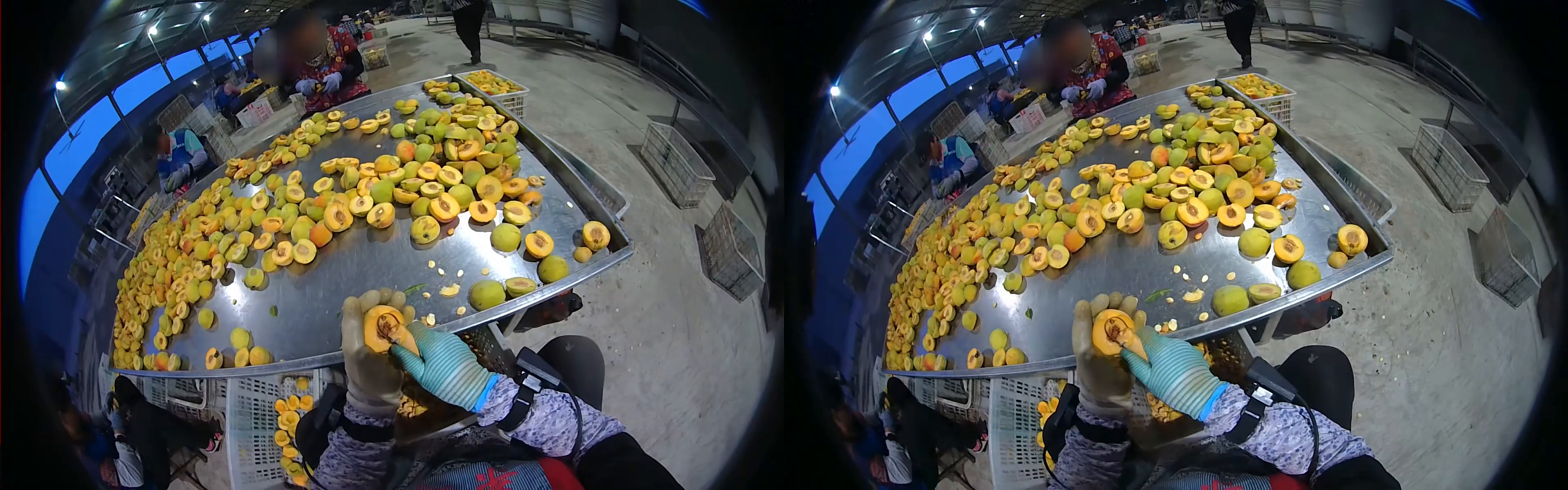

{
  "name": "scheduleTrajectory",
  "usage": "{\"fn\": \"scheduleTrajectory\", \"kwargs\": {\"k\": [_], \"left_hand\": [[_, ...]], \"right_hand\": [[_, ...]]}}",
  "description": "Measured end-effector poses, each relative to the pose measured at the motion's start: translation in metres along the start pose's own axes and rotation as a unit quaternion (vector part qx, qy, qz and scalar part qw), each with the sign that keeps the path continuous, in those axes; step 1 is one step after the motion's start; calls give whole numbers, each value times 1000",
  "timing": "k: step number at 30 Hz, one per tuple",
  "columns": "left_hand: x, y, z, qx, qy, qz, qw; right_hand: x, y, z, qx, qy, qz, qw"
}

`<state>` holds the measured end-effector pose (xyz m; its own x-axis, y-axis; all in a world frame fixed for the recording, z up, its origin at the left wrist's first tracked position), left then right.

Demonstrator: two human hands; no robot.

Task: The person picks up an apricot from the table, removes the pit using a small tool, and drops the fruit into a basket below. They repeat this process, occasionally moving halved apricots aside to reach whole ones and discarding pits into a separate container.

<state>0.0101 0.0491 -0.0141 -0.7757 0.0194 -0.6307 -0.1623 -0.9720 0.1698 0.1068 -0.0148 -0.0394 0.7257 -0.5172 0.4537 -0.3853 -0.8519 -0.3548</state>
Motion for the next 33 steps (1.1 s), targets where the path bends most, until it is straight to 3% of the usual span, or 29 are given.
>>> {"fn": "scheduleTrajectory", "kwargs": {"k": [3, 9, 11, 15, 18, 20, 24, 25, 27, 29, 31, 33], "left_hand": [[-5, 3, 6, 15, -2, 45, 999], [-1, 4, 10, -1, -93, 69, 993], [-6, 9, 16, -101, -260, 8, 960], [-18, 16, 19, -40, -172, 71, 982], [-11, 13, 20, -13, -161, 41, 986], [-5, 7, 16, -22, -108, -52, 993], [-2, 3, 8, -35, -97, -57, 993], [-3, 6, 10, -17, -130, -23, 991], [-5, 9, 13, 0, -163, 12, 987], [-8, 11, 13, -7, -236, 31, 971], [-2, 7, 2, -18, -170, 24, 985], [-5, 9, -1, -32, -102, 19, 994]], "right_hand": [[0, 0, -5, 36, -12, -19, 999], [8, 2, -6, 2, 42, -77, 996], [-2, 6, 5, 2, 25, -84, 996], [-3, 9, 11, 16, -66, -81, 994], [5, 6, 3, -2, -95, -103, 990], [7, 4, 8, -7, -113, -128, 985], [-5, 8, 19, -9, -154, -126, 980], [-4, 10, 20, -11, -154, -127, 980], [6, 7, 9, -23, -5, -152, 988], [5, 10, 11, -18, -20, -149, 988], [9, 10, 8, -15, -32, -145, 989], [18, 3, -9, -215, -186, -259, 923]]}}
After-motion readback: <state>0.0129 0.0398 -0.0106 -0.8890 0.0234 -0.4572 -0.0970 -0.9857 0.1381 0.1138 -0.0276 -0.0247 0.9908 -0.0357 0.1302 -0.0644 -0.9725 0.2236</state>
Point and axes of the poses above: each hand's wrist, its own y-axis away from the middle knuckle, its own x-axis out of the back of the hand, z = x × y, the point moved 1 cm from there along -y, towards the middle knuckle, and after that the axes turned 12 degrees about z, right-handed, at the moved point
